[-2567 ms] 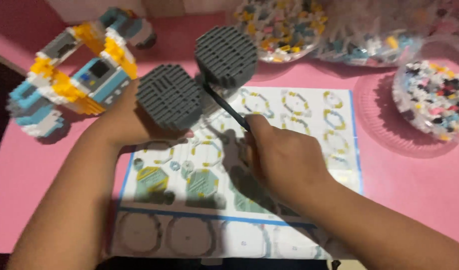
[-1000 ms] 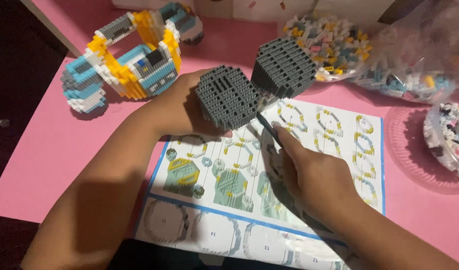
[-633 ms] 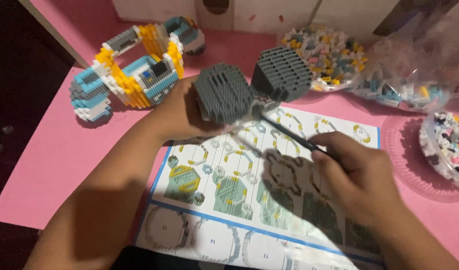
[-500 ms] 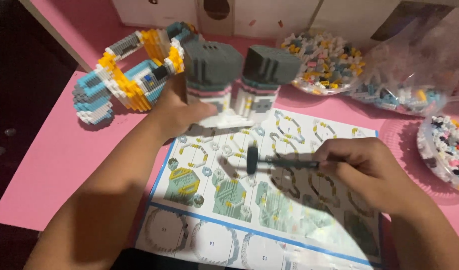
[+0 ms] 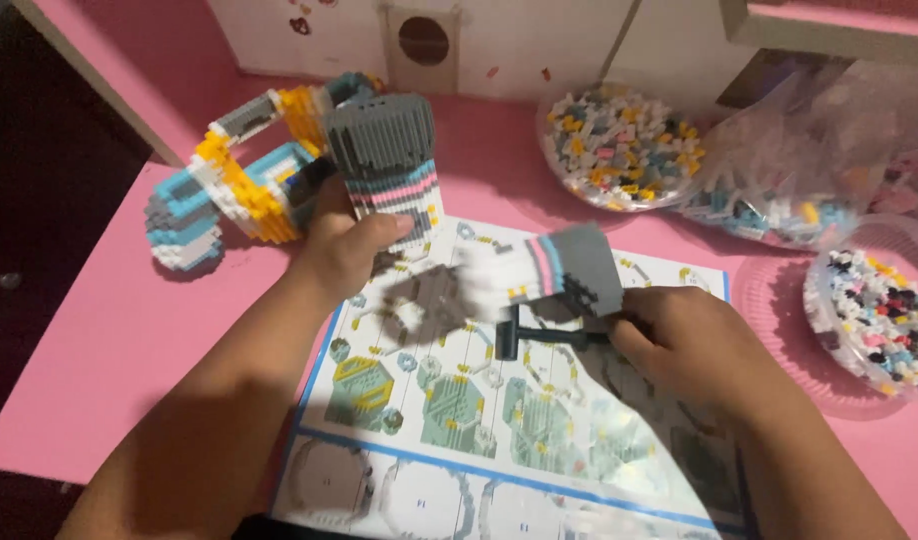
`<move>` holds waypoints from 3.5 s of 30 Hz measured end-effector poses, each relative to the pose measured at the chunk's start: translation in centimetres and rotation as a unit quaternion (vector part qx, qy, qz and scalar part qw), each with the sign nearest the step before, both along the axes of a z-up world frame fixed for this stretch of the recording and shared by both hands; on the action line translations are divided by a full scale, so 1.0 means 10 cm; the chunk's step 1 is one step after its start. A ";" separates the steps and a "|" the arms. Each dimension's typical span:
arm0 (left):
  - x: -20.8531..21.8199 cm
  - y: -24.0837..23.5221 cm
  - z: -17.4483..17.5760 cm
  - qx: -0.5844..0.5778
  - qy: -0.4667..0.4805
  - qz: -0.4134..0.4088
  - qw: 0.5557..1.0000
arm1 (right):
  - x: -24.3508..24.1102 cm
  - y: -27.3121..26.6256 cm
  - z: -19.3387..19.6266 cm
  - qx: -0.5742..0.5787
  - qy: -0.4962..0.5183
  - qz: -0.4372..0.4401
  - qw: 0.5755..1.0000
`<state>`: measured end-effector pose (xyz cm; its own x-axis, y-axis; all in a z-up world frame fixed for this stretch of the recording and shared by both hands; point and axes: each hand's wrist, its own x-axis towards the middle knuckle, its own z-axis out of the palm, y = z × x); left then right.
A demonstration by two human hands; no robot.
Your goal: The person assembles a structure using fused perler bead pieces. They use a small hammer to tap and secure the connections between the bead components, following a pattern book placed on the table.
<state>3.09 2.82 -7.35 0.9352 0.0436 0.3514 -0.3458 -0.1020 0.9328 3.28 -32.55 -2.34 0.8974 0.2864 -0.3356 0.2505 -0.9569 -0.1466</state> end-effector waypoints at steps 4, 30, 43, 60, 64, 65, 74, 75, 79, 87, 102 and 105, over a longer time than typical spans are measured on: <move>-0.03 -0.04 0.01 -0.049 -0.004 0.010 0.999 | -0.01 -0.03 -0.03 -0.024 -0.069 0.015 0.997; -0.27 -0.49 0.67 0.249 0.283 0.118 0.919 | -0.01 0.30 -0.16 0.334 -0.144 0.026 0.931; -0.18 -0.39 0.54 0.230 0.251 0.027 0.940 | -0.20 0.01 0.02 0.472 -0.342 0.159 0.797; -0.79 -0.27 1.32 0.394 0.054 0.170 0.902 | -0.51 0.10 0.21 0.608 -0.313 0.009 0.730; -0.97 -0.74 1.10 -0.065 0.040 0.065 0.995 | -0.62 0.13 0.18 0.585 -0.322 -0.039 0.744; -1.01 -0.81 1.13 0.026 0.142 -0.011 0.989 | -0.64 0.15 0.16 0.590 -0.315 -0.063 0.740; -1.03 -1.10 0.69 -0.228 0.202 -0.186 0.934 | -0.70 0.24 -0.12 0.662 -0.231 -0.043 0.712; -1.03 -1.13 0.61 -0.324 0.184 -0.222 0.901 | -0.71 0.21 -0.20 0.692 -0.155 -0.054 0.703; -0.98 -1.11 0.54 -0.283 0.191 -0.190 0.921 | -0.63 0.28 -0.19 0.859 0.093 -0.040 0.502; -1.00 -1.14 0.68 -0.207 0.325 -0.244 0.890 | -0.63 0.24 -0.27 0.787 0.158 -0.093 0.589; -1.06 -1.19 0.98 0.033 0.483 -0.075 0.872 | -0.73 0.19 -0.43 0.783 0.050 -0.134 0.605; -1.12 -1.18 0.58 -0.217 0.211 -0.196 0.933 | -0.66 0.26 -0.31 0.839 0.097 -0.067 0.531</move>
<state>-8.12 -9.02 -1.59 0.9600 -0.2790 -0.0236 0.1312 0.3737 0.9182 -3.30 -29.98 -5.49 0.9425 0.2667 0.2016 0.0207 0.5554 -0.8313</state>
